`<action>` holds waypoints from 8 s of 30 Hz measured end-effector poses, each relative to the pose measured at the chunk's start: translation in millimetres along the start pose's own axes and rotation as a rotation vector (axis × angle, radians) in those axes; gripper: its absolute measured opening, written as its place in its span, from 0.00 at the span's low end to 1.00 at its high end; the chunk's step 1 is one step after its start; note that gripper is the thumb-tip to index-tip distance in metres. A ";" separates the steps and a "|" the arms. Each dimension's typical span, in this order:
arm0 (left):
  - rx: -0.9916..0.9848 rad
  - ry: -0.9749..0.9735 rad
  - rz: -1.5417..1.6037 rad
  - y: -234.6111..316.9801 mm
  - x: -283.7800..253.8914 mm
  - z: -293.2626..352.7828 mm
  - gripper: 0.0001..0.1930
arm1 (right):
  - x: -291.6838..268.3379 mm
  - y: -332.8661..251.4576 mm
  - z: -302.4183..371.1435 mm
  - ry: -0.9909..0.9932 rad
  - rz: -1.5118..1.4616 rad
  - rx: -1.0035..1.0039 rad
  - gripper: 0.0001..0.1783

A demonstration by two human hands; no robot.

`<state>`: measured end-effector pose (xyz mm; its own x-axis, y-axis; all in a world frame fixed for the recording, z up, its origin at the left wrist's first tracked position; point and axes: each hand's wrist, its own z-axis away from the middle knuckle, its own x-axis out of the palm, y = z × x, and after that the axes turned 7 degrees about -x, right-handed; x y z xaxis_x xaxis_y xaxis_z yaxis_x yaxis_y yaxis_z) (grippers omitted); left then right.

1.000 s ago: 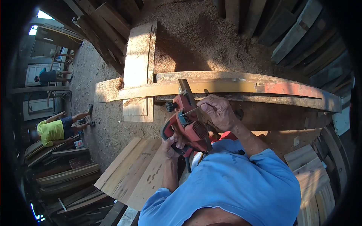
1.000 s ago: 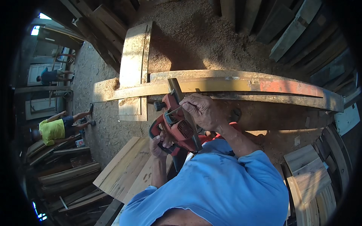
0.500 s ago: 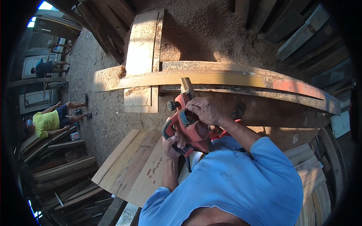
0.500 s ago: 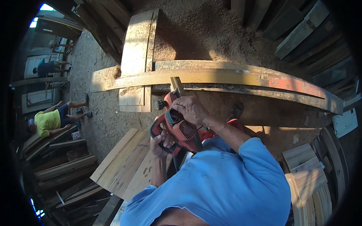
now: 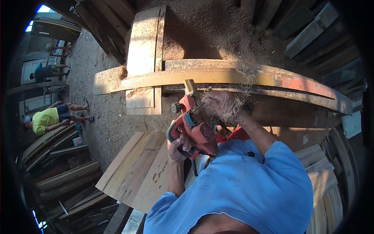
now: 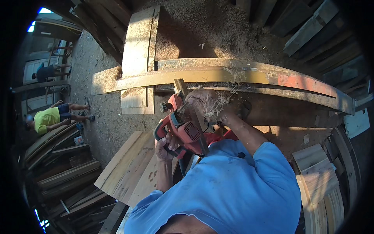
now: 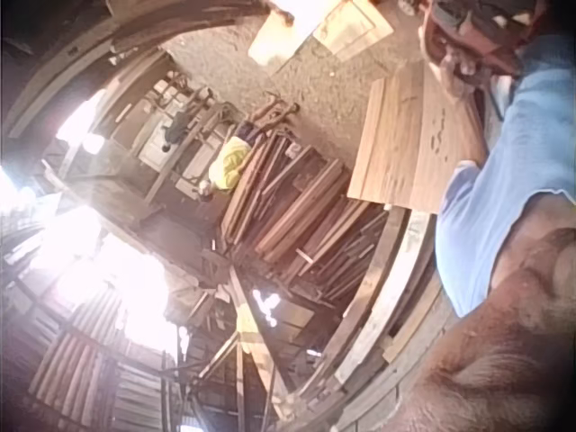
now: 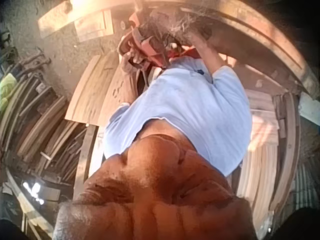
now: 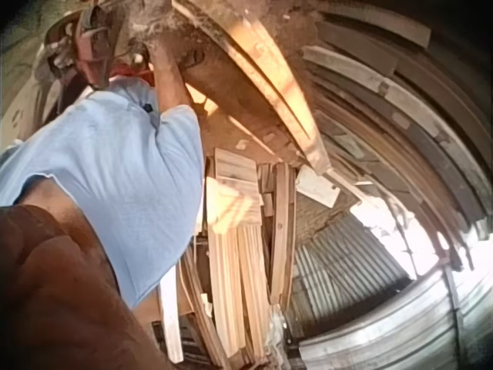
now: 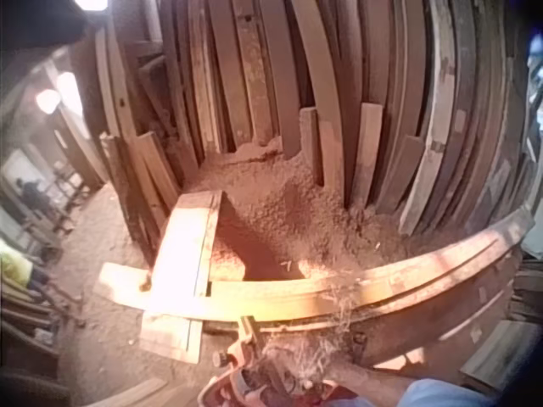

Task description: The person sands the surface and edges of a wooden board using a power belt sander while it rests on a workbench, then removes dust from the work area.

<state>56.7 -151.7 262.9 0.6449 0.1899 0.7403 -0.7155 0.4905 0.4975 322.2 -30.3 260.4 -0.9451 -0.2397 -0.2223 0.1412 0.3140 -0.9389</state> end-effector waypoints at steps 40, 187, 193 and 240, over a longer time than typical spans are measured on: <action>0.002 -0.025 0.053 -17.5 -3.9 11.4 0.33 | 14.8 14.8 8.0 -0.126 -0.166 0.129 0.08; 0.375 1.248 -0.306 -61.5 -132.0 17.4 0.40 | 249.0 -1.6 -60.1 -1.066 -0.094 0.475 0.33; 0.358 1.142 -0.516 -44.2 -112.7 -11.6 0.42 | 222.7 2.7 -74.9 -0.975 -0.036 0.330 0.32; 0.381 1.118 -0.518 -61.2 -109.9 -69.6 0.40 | 177.7 47.8 -78.7 -0.894 -0.058 0.394 0.39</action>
<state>48.3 -143.3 119.6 0.6099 0.7474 -0.2635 -0.2271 0.4834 0.8455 137.7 14.4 196.7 -0.4047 -0.9040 -0.1381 0.3434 -0.0102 -0.9391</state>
